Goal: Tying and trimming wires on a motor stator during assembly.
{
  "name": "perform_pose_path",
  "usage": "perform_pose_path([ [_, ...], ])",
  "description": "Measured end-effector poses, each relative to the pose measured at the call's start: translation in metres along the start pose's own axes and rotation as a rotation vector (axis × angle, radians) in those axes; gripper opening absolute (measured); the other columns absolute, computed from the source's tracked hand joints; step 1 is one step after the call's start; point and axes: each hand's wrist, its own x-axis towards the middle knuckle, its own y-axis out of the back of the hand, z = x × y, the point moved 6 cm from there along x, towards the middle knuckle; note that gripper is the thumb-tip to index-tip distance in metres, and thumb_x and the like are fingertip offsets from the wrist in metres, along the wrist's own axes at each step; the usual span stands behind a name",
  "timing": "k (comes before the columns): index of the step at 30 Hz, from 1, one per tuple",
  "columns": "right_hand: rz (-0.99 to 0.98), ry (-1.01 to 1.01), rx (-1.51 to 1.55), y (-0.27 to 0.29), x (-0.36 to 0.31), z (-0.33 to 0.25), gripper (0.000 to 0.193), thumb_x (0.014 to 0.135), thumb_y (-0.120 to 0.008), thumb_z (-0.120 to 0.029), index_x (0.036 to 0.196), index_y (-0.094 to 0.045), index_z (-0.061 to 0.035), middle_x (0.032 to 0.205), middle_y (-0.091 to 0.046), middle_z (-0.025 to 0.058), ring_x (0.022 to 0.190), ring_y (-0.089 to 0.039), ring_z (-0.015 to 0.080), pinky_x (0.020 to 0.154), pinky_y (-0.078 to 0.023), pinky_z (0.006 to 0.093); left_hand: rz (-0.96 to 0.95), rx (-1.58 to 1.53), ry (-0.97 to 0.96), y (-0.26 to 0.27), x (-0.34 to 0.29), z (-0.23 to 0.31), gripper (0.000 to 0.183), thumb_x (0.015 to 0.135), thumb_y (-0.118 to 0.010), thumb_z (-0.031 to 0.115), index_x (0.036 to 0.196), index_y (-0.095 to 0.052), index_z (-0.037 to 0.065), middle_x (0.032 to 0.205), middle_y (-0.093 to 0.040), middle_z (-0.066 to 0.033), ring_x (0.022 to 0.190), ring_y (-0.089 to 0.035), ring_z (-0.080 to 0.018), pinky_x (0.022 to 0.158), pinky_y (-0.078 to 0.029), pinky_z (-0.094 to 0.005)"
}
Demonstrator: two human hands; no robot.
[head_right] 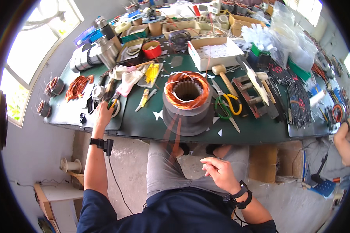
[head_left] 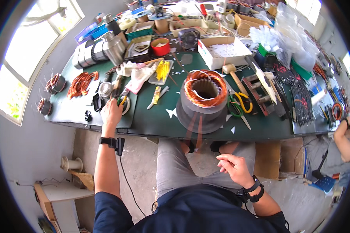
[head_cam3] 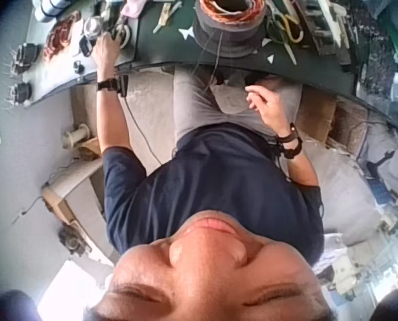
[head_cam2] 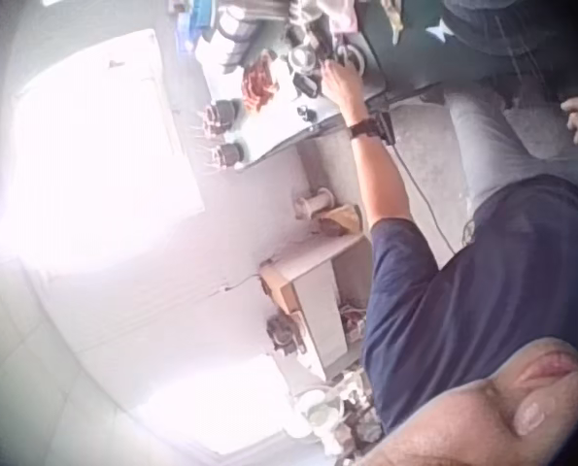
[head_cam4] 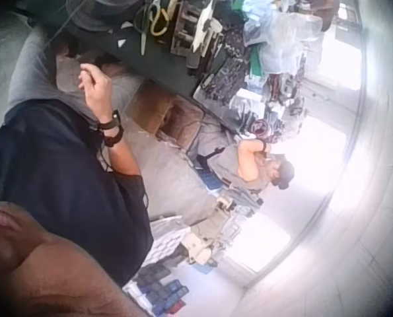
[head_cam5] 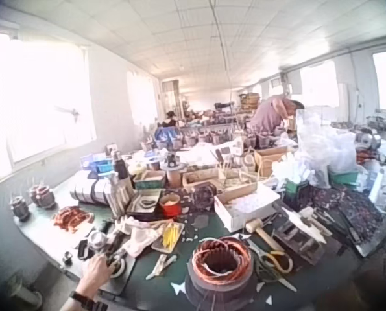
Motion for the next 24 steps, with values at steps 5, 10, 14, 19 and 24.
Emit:
perform_pose_path([
  [5, -0.022, -0.039, -0.068, 0.003, -0.008, 0.007, 0.021, 0.100, -0.060, -0.007, 0.118, -0.069, 0.0008, 0.090, -0.074, 0.0091, 0.074, -0.071, 0.0122, 0.067, -0.057, 0.0266, 0.190, -0.153, -0.093, 0.026, -0.045, 0.026, 0.026, 0.092, -0.065, 0.028, 0.095, -0.062, 0.002, 0.093, -0.067, -0.0206, 0.090, -0.066, -0.0418, 0.080, -0.050, -0.0527],
  [10, -0.161, -0.032, -0.032, -0.033, 0.006, 0.006, 0.029, 0.100, -0.061, -0.009, 0.128, -0.063, 0.0002, 0.089, -0.073, 0.0089, 0.074, -0.071, 0.0127, 0.067, -0.058, 0.0275, -0.048, -0.676, -0.039, 0.046, -0.191, 0.087, 0.011, 0.089, -0.071, 0.004, 0.097, -0.064, 0.002, 0.081, -0.067, -0.0121, 0.064, -0.065, -0.0212, 0.059, -0.052, -0.0352],
  [14, -0.297, -0.037, 0.286, -0.080, 0.017, 0.022, 0.058, 0.100, -0.065, -0.010, 0.151, -0.040, -0.0043, 0.112, -0.068, 0.0093, 0.093, -0.067, 0.0119, 0.075, -0.057, 0.0292, -0.337, -0.857, -0.113, 0.021, -0.272, 0.166, 0.024, 0.086, -0.077, 0.014, 0.103, -0.066, 0.001, 0.083, -0.069, -0.0128, 0.064, -0.068, -0.0212, 0.059, -0.055, -0.0333],
  [19, -0.246, -0.053, 0.559, -0.069, 0.030, 0.011, 0.081, 0.093, -0.077, -0.009, 0.158, -0.029, -0.0078, 0.117, -0.062, 0.0039, 0.106, -0.059, 0.0114, 0.095, -0.048, 0.0285, -0.255, -0.856, -0.432, 0.035, -0.280, 0.238, 0.026, 0.086, -0.076, 0.012, 0.107, -0.066, 0.001, 0.082, -0.063, -0.0145, 0.073, -0.067, -0.0270, 0.062, -0.053, -0.0372],
  [24, -0.029, -0.006, 0.445, -0.022, 0.021, 0.008, 0.072, 0.085, -0.078, 0.001, 0.148, -0.042, -0.0076, 0.101, -0.064, 0.0035, 0.090, -0.062, 0.0109, 0.083, -0.051, 0.0260, -0.509, -1.153, -0.490, 0.034, -0.238, 0.226, 0.030, 0.099, -0.064, 0.018, 0.122, -0.060, -0.002, 0.098, -0.070, -0.0126, 0.078, -0.070, -0.0218, 0.067, -0.057, -0.0329],
])
